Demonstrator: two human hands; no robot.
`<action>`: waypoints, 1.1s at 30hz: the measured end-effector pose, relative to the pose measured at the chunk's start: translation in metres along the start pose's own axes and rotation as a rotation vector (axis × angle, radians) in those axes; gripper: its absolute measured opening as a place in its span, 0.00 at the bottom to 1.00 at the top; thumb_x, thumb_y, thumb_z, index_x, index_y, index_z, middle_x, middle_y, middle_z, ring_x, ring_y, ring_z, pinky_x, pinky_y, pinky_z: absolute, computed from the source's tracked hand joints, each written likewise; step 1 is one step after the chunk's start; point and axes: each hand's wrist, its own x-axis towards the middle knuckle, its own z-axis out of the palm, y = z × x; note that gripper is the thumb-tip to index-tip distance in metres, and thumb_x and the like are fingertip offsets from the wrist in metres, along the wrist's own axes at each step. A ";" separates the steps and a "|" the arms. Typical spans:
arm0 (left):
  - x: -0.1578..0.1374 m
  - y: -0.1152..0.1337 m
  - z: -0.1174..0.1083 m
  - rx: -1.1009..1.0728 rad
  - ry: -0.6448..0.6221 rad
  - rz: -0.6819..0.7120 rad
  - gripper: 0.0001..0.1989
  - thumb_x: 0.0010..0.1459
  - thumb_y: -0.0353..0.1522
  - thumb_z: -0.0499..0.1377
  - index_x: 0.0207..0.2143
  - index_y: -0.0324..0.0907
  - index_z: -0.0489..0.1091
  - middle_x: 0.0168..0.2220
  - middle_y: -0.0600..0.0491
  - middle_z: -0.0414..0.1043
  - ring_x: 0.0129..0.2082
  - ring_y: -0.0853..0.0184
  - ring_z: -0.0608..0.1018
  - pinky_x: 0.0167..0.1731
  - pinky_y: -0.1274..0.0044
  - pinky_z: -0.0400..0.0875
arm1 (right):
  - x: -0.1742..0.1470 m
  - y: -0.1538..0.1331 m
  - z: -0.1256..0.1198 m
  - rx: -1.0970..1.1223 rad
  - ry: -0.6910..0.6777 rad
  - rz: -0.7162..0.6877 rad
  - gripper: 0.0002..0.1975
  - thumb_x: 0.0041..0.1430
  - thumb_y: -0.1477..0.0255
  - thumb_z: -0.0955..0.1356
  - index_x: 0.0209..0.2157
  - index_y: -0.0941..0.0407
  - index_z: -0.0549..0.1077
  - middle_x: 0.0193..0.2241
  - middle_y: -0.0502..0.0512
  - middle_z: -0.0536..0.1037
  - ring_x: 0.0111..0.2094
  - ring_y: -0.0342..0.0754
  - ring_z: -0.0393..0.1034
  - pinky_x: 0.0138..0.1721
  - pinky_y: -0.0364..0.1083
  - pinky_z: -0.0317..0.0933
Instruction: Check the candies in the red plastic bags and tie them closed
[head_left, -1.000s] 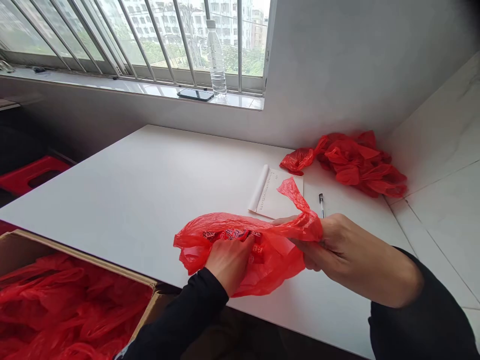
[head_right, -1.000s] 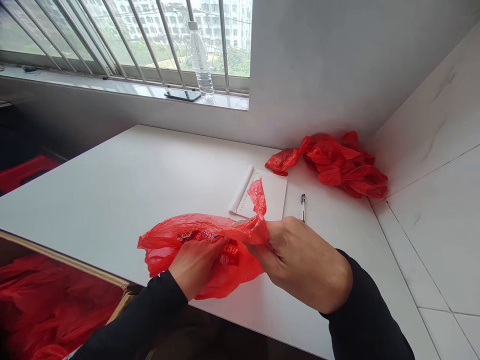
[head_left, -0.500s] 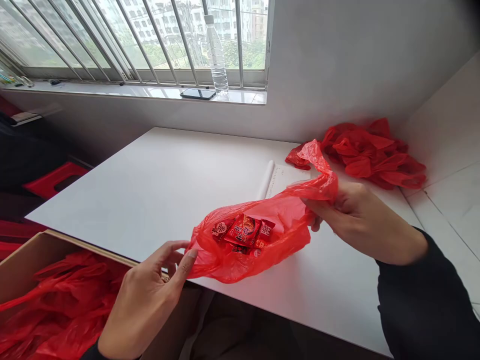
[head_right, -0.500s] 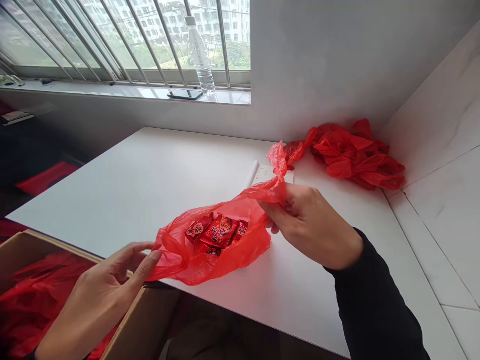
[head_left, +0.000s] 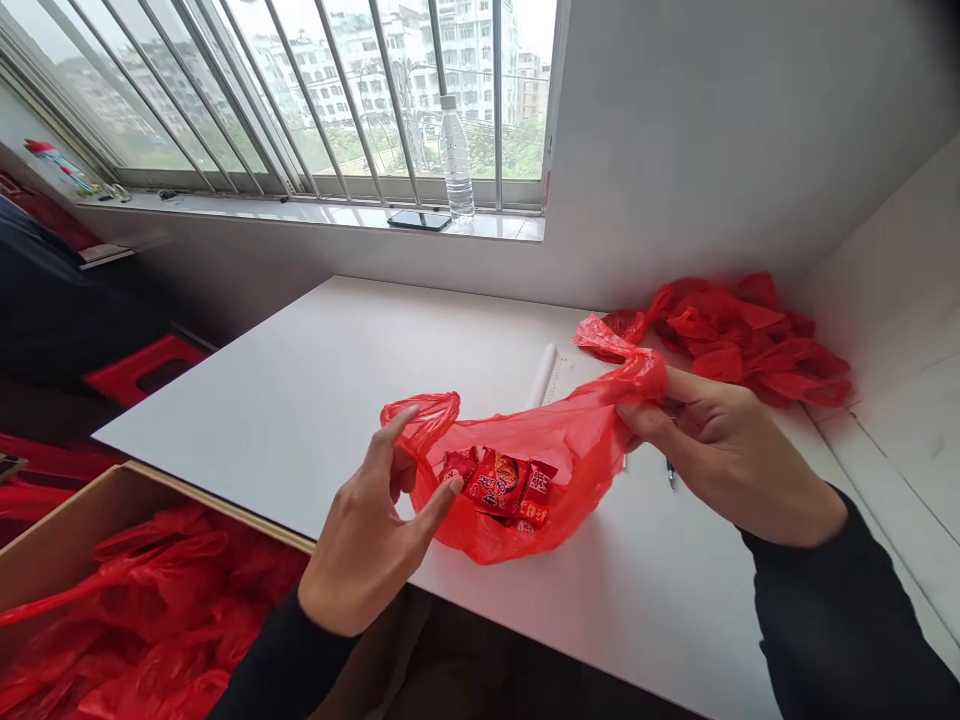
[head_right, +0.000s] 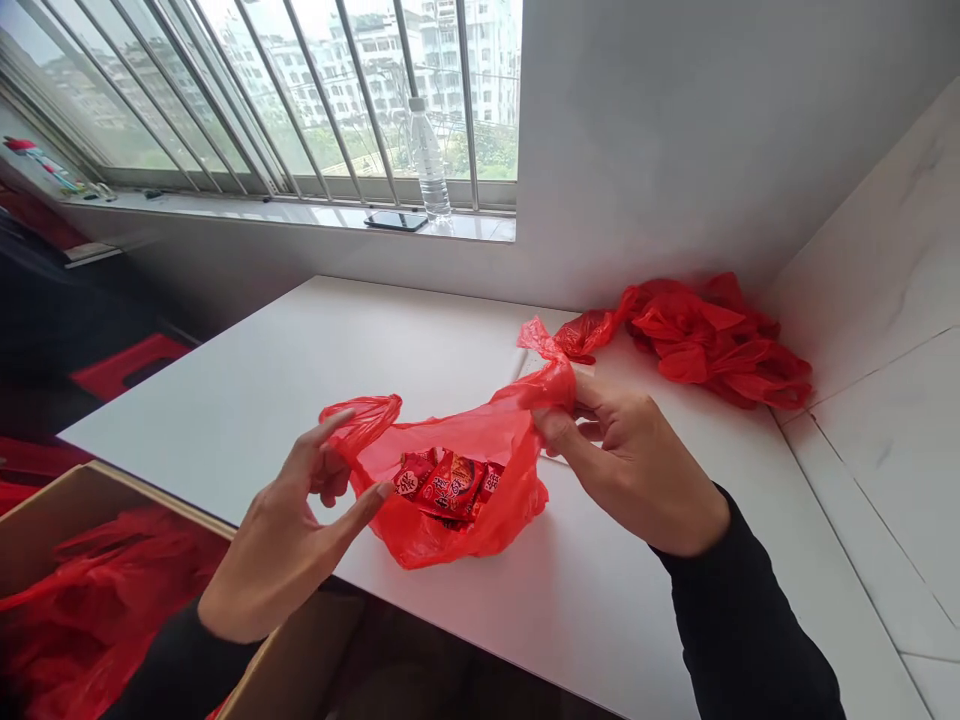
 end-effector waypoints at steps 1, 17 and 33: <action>0.005 -0.002 0.002 -0.018 0.068 -0.026 0.40 0.56 0.48 0.63 0.67 0.51 0.52 0.34 0.55 0.65 0.30 0.65 0.69 0.35 0.69 0.71 | 0.000 0.000 -0.001 0.000 0.002 0.011 0.10 0.68 0.64 0.67 0.47 0.50 0.77 0.35 0.50 0.79 0.35 0.44 0.74 0.36 0.42 0.72; 0.045 0.024 0.002 -1.080 -0.010 -0.154 0.11 0.63 0.43 0.59 0.37 0.48 0.78 0.42 0.53 0.78 0.46 0.59 0.78 0.48 0.69 0.73 | 0.001 -0.001 0.002 0.112 0.246 -0.146 0.05 0.68 0.69 0.68 0.43 0.50 0.76 0.33 0.49 0.75 0.32 0.43 0.71 0.31 0.42 0.70; 0.041 0.078 0.038 -1.201 -0.388 -0.201 0.15 0.62 0.47 0.59 0.33 0.45 0.71 0.28 0.55 0.65 0.28 0.69 0.68 0.30 0.78 0.68 | 0.008 -0.006 0.027 0.076 -0.076 0.012 0.23 0.58 0.71 0.74 0.55 0.49 0.72 0.27 0.44 0.74 0.29 0.42 0.70 0.33 0.42 0.67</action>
